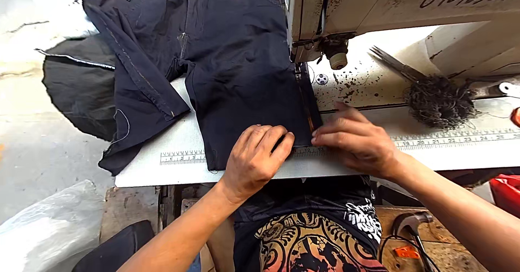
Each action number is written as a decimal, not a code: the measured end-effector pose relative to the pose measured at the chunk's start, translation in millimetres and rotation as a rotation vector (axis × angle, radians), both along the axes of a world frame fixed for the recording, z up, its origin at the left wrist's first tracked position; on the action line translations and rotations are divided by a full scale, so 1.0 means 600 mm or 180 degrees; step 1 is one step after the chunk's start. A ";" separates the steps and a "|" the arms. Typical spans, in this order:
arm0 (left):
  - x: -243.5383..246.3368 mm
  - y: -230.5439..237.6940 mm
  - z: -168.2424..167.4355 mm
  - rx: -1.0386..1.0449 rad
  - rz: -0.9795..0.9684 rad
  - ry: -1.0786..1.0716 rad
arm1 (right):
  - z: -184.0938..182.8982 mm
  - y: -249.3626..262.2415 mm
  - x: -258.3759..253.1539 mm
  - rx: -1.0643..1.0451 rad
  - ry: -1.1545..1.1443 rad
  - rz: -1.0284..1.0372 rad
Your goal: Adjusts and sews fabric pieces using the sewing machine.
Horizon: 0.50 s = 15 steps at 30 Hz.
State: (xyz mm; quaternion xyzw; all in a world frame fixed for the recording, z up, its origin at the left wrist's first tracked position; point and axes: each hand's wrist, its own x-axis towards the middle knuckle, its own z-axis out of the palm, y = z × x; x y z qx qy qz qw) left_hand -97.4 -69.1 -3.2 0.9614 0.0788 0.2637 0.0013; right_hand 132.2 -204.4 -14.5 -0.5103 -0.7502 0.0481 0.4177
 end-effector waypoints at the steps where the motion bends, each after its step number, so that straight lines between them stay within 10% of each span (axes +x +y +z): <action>1: -0.006 0.005 -0.003 0.0086 -0.0130 0.0124 | -0.010 -0.008 -0.002 -0.0133 -0.0206 0.0022; 15: 0.078 0.045 0.020 -0.0733 -0.0242 0.0789 | -0.006 -0.047 -0.036 -0.0566 -0.1087 -0.0323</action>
